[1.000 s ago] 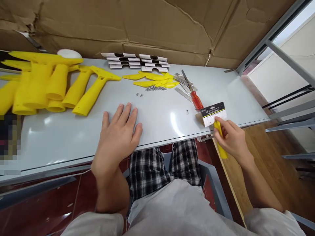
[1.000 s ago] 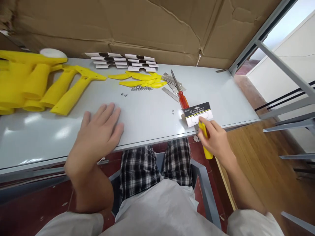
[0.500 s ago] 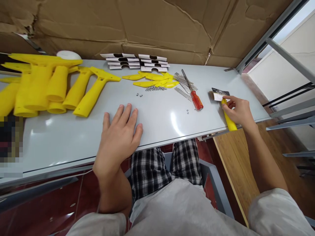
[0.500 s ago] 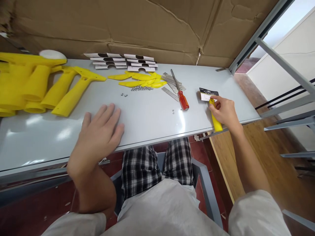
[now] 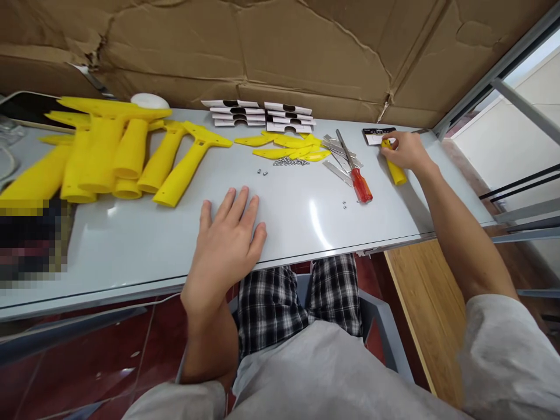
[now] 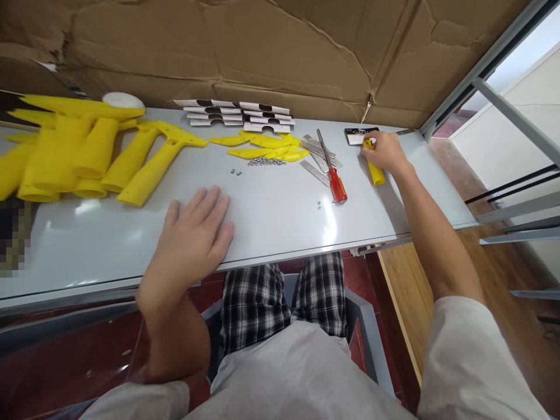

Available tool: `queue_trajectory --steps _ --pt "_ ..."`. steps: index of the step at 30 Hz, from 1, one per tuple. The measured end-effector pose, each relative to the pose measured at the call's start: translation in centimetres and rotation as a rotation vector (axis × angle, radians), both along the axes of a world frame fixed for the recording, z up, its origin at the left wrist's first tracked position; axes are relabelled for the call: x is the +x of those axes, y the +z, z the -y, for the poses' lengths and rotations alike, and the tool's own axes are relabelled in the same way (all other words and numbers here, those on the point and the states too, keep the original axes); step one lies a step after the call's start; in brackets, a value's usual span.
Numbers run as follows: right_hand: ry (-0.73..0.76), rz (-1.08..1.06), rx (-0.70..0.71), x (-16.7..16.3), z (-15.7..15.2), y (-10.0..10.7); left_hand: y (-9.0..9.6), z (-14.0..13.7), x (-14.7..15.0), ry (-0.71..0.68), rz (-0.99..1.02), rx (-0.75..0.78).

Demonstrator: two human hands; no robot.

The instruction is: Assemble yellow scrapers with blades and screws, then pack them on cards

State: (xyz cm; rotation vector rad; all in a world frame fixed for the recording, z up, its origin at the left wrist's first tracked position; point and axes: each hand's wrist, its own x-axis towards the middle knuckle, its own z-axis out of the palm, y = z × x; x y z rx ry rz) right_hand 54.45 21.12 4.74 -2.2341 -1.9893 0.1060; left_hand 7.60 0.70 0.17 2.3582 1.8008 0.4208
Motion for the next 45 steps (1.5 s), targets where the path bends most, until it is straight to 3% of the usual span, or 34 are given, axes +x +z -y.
queue_trajectory --steps 4,7,11,14,18,23,26,30,35,41,45 --pt "-0.02 0.012 -0.02 -0.7 -2.6 0.9 0.3 0.1 0.1 0.017 -0.001 -0.012" --pt "-0.068 0.055 0.044 -1.8 -1.4 1.7 0.4 0.1 0.0 0.01 0.013 -0.005" --pt "0.061 0.061 0.226 -5.1 5.8 1.8 0.3 0.1 0.0 0.005 0.026 0.002" --pt "0.261 -0.085 0.172 -7.8 12.5 0.3 0.2 0.2 0.1 0.01 0.03 0.014" --pt "0.263 -0.176 0.15 -8.7 16.7 -2.0 0.0 0.2 0.1 0.01 0.048 0.031" --pt "0.235 -0.163 0.261 -7.3 16.4 -3.0 0.0 0.2 0.0 0.017 0.062 0.029" --pt "0.299 -0.122 0.328 -7.1 17.3 -3.1 0.1 0.2 0.1 0.019 0.047 0.022" --pt "0.464 -0.056 0.137 -8.1 18.2 -2.8 0.0 0.1 0.1 0.021 0.038 0.029" --pt "0.463 0.077 -0.08 -10.2 15.7 -1.6 -0.5 0.1 0.0 0.018 0.053 0.059" --pt "0.499 0.063 -0.194 -13.7 13.2 -0.3 -0.4 0.1 0.0 0.008 0.055 0.057" --pt "0.53 0.01 -0.151 -16.1 13.0 -0.4 -0.2 0.2 0.2 0.001 0.046 0.056"
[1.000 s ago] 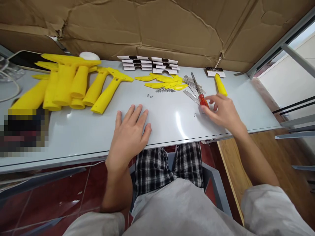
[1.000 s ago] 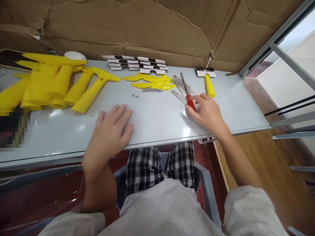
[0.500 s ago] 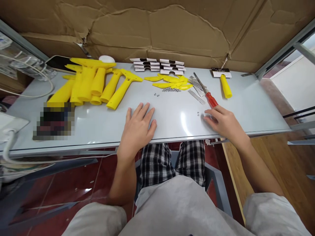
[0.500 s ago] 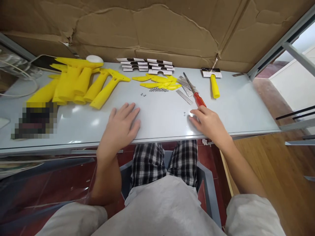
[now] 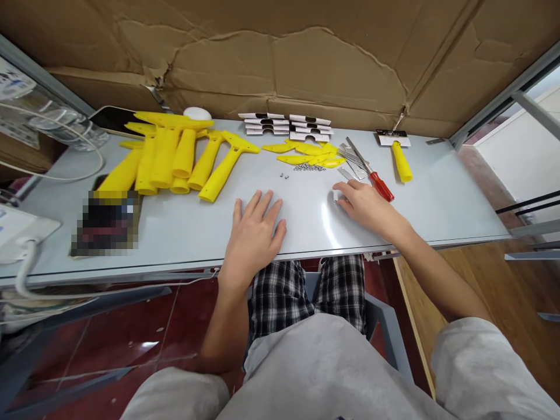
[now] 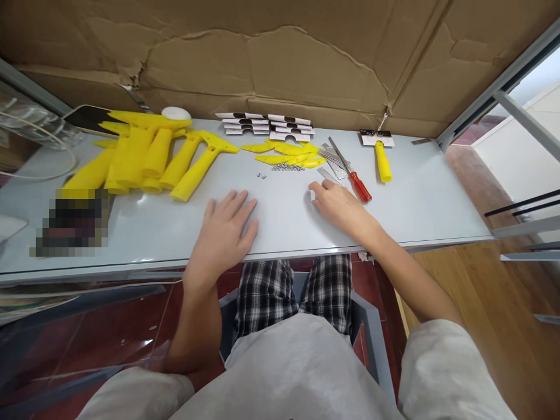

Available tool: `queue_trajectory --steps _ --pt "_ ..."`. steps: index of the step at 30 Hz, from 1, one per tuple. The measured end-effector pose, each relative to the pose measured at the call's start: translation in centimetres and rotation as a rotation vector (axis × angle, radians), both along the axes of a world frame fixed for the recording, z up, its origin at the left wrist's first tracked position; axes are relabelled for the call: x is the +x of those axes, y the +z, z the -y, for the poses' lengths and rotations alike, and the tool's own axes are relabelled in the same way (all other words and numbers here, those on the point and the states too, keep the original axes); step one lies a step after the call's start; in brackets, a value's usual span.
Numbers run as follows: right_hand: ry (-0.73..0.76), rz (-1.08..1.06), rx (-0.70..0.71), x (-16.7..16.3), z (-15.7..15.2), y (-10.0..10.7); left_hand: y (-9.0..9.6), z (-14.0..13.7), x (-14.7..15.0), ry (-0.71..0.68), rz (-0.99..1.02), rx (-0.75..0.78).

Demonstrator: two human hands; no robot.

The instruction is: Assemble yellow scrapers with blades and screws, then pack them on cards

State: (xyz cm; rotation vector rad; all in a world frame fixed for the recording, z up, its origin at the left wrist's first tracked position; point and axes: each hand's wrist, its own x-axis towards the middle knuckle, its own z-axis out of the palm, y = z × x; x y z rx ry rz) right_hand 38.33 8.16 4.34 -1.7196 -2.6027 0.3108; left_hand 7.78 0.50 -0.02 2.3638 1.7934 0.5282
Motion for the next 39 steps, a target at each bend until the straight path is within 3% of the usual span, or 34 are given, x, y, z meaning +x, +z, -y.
queue_trajectory --steps 5,10,16,20,22,25,28,33,39 --pt "0.015 -0.067 0.066 -1.6 -0.7 -1.1 0.2 0.1 0.2 -0.014 -0.02 -0.015" --pt "-0.042 -0.041 0.066 -4.0 -3.4 -1.9 0.4 0.2 0.2 -0.011 -0.048 -0.021" --pt "-0.038 -0.035 0.046 -7.3 -7.1 -0.1 0.1 0.3 0.1 -0.004 0.023 0.013" --pt "-0.047 -0.134 0.108 -5.6 -5.4 1.8 0.6 0.6 -2.2 0.125 0.206 0.183" --pt "-0.024 -0.164 0.017 -3.8 -3.3 2.2 1.1 0.3 -4.2 0.211 0.204 0.223" --pt "0.068 -0.184 -0.207 -1.2 -0.3 2.1 2.0 -0.7 -6.9 0.273 0.134 0.161" --pt "0.158 -0.191 -0.242 0.1 0.8 1.1 2.6 -1.8 -8.4 0.282 0.068 0.071" --pt "0.235 -0.216 -0.136 0.0 -2.1 -0.6 2.8 -2.6 -8.6 0.284 0.008 0.021" --pt "0.226 -0.205 -0.061 -2.3 -6.6 -1.1 3.6 -3.2 -8.1 0.268 -0.14 -0.068"
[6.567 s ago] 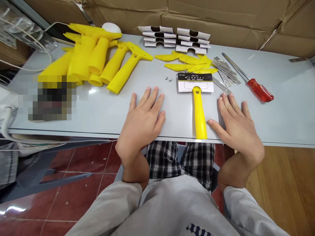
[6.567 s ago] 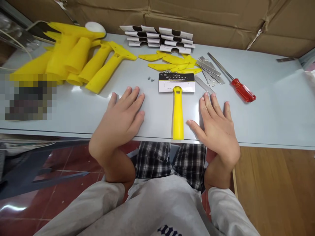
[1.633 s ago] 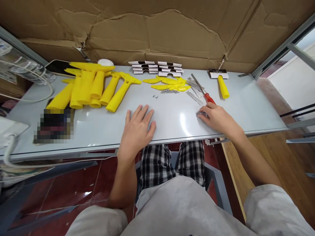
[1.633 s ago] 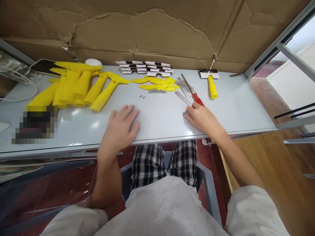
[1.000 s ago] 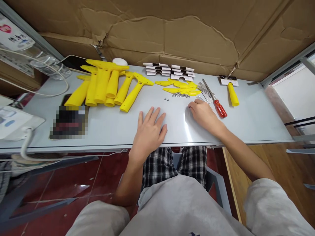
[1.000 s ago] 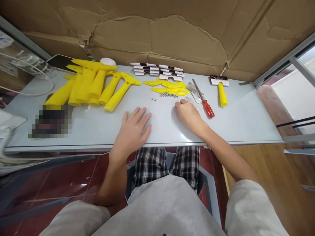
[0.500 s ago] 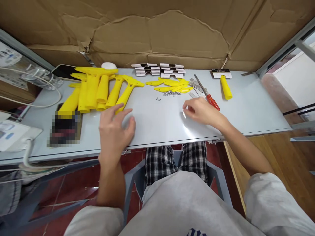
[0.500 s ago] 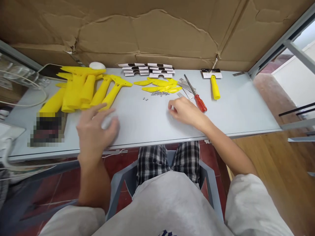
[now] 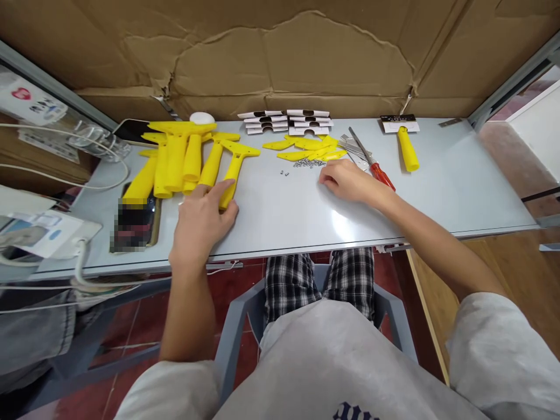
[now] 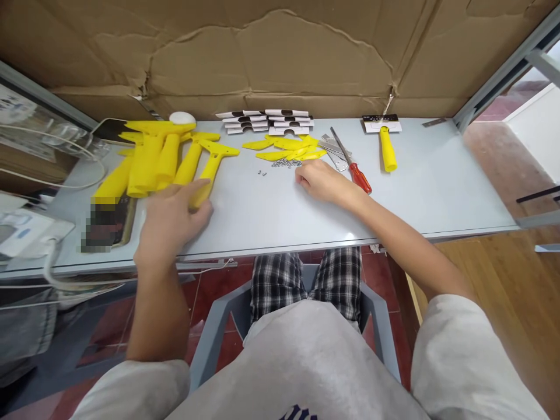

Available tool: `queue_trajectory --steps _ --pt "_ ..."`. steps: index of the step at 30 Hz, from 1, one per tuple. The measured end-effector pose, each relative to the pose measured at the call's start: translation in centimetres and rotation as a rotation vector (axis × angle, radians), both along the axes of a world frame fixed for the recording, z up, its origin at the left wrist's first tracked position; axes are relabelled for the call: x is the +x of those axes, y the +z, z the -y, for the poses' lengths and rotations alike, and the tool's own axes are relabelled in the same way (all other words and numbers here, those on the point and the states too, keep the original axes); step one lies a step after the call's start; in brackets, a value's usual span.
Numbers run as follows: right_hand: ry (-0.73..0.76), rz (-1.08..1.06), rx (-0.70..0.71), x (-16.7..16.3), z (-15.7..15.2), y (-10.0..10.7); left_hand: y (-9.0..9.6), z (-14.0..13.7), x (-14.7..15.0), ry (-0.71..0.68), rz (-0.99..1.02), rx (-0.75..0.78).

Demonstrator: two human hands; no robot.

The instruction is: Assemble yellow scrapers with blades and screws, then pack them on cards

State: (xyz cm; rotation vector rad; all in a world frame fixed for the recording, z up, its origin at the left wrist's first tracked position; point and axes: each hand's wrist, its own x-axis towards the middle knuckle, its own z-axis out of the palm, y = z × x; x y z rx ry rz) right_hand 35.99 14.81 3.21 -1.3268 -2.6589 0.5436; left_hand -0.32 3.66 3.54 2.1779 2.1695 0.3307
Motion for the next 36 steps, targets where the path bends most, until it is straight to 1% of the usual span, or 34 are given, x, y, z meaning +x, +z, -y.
queue_trajectory --steps 2,5,8,11,13,15,16,18,21,24,28,31,33,36 --pt "0.007 -0.007 0.021 -1.3 -1.2 -0.1 0.0 -0.6 -0.1 -0.021 -0.018 -0.024" --pt "-0.03 -0.018 0.06 -2.9 -2.9 -0.7 -0.5 -1.4 -0.4 -0.099 0.041 -0.025" --pt "-0.043 -0.066 0.106 -3.5 -4.1 -1.6 -1.2 -0.9 -0.4 -0.143 0.129 0.067" --pt "-0.011 -0.117 0.143 -3.1 -4.4 -2.4 -1.9 1.3 0.5 -0.208 0.196 0.221" --pt "-0.006 -0.13 0.15 -2.8 -4.3 -2.7 -2.1 3.5 1.7 -0.263 0.206 0.333" --pt "-0.01 -0.136 0.147 -2.5 -4.2 -2.8 -2.3 6.0 3.2 -0.336 0.202 0.402" --pt "-0.011 -0.142 0.146 -2.4 -4.2 -2.8 -2.3 7.2 3.9 -0.373 0.206 0.421" --pt "-0.011 -0.156 0.144 -2.2 -4.1 -2.8 -2.4 9.1 5.1 -0.424 0.202 0.41" --pt "-0.019 -0.201 0.164 -1.7 -4.0 -2.5 -2.6 10.4 6.0 -0.434 0.148 0.363" --pt "-0.051 -0.296 0.214 -0.7 -3.9 -1.8 -2.9 9.8 6.2 -0.414 0.098 0.294" --pt "-0.125 -0.413 0.259 0.7 -3.7 -0.8 -3.0 7.2 6.6 -0.416 0.075 0.215" --pt "-0.178 -0.434 0.265 1.2 -3.6 -0.3 -2.8 5.6 7.5 -0.415 0.065 0.197" --pt "-0.195 -0.433 0.261 1.3 -3.6 -0.1 -2.7 5.2 8.3 -0.43 0.068 0.199" --pt "-0.206 -0.443 0.272 1.4 -3.7 0.0 -2.7 5.3 9.5 -0.483 0.085 0.208"
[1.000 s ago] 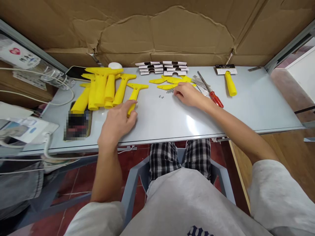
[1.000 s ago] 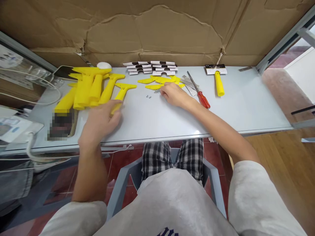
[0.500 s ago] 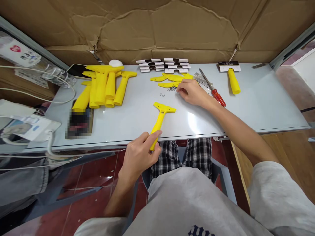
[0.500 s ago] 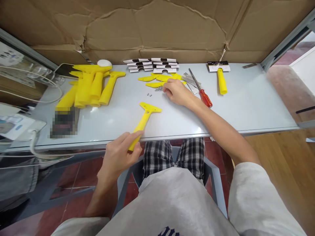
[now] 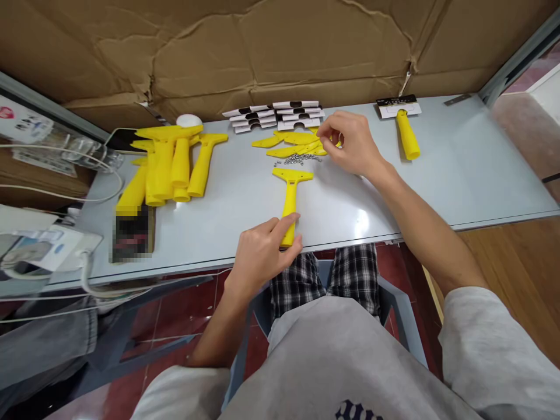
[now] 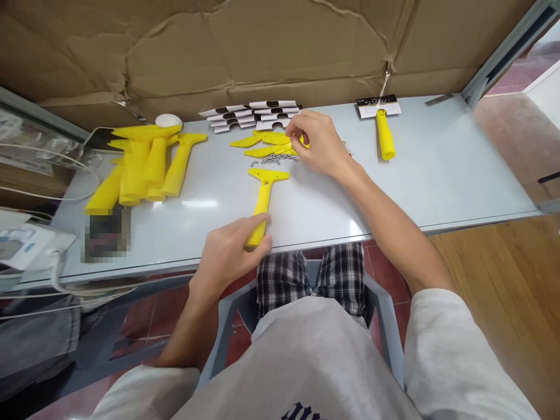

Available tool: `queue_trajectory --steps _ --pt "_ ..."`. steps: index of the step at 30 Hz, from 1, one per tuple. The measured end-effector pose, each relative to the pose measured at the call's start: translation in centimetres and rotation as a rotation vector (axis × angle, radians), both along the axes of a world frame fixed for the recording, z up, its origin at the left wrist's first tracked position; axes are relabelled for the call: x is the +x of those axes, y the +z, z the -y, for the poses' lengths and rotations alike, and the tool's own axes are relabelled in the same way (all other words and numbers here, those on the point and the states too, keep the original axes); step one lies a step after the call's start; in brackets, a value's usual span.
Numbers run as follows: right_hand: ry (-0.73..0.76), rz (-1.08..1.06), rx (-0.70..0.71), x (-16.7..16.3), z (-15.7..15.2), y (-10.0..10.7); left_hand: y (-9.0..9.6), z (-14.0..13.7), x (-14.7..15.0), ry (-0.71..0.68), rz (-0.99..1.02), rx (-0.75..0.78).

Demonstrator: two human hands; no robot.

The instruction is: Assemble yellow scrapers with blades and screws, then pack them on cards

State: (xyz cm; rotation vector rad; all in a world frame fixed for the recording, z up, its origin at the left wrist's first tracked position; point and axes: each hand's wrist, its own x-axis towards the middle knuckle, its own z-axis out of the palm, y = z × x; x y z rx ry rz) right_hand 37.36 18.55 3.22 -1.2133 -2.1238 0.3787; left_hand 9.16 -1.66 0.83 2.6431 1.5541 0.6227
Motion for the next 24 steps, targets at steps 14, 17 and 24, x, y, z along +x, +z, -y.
queue_trajectory --steps 14,17,24 --pt "-0.014 0.006 0.032 1.6 -0.4 1.0 2.2 -1.7 3.1 -0.227 -0.375 -0.166" --pt "-0.069 0.135 -0.024 3.1 -0.3 2.2 3.6 -4.1 2.5 -0.328 -0.439 -0.203" --pt "-0.238 0.335 -0.361 9.1 -2.7 1.1 4.4 -8.1 0.2 -0.518 -0.41 -0.262"
